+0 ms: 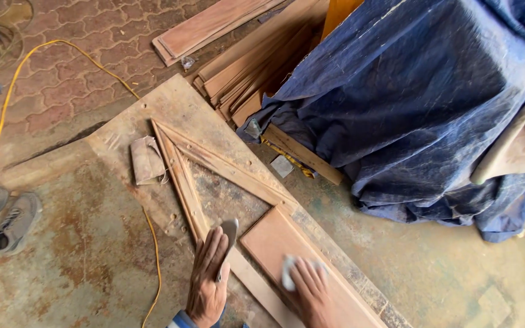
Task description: The person is sanding and wiping down wood planks in a workshop setting.
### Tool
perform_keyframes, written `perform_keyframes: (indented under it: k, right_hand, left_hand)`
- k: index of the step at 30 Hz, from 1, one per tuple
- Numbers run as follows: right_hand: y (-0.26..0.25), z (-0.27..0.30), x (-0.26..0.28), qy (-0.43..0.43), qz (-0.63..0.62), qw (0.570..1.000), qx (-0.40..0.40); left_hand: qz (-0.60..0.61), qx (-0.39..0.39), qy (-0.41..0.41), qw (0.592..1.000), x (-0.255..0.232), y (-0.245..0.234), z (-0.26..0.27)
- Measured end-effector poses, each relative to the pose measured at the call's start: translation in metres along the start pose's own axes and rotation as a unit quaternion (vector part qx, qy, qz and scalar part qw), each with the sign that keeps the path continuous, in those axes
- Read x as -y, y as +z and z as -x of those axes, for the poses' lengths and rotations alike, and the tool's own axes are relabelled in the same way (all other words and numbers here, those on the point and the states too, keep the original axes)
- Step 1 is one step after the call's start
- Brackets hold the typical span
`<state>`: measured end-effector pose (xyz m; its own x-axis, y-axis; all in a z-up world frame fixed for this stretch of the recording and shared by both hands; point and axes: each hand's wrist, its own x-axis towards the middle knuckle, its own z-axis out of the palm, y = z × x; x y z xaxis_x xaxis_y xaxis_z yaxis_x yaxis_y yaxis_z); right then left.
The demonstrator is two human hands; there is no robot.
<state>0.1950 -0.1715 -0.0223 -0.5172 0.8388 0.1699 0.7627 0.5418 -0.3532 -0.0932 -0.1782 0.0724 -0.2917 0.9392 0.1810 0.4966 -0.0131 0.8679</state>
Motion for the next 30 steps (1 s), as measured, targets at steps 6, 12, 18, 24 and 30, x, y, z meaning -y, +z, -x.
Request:
perform_keyframes:
  k: [6,12,18,24,30]
  right_hand:
    - [0.032,0.04,-0.035,0.054,0.072,0.991,-0.095]
    - [-0.013,-0.144,0.038,0.036,-0.057,0.998,-0.012]
    - [-0.019,-0.053,0.005,0.048,-0.028,0.998,0.019]
    - [0.003,-0.062,0.01,0.071,-0.005,0.997,-0.042]
    - [-0.004,-0.135,0.045,0.059,-0.033,0.998,0.01]
  left_hand:
    - [-0.052,0.064,0.074,0.994,0.039,0.007,-0.002]
    - [-0.051,0.071,0.062,0.994,0.025,0.008,-0.009]
    - [-0.027,0.084,0.115,0.989,0.032,-0.001,-0.013]
    - [-0.046,0.071,0.085,0.993,0.048,-0.005,-0.01]
    - [-0.093,0.081,0.151,0.981,0.074,0.03,0.035]
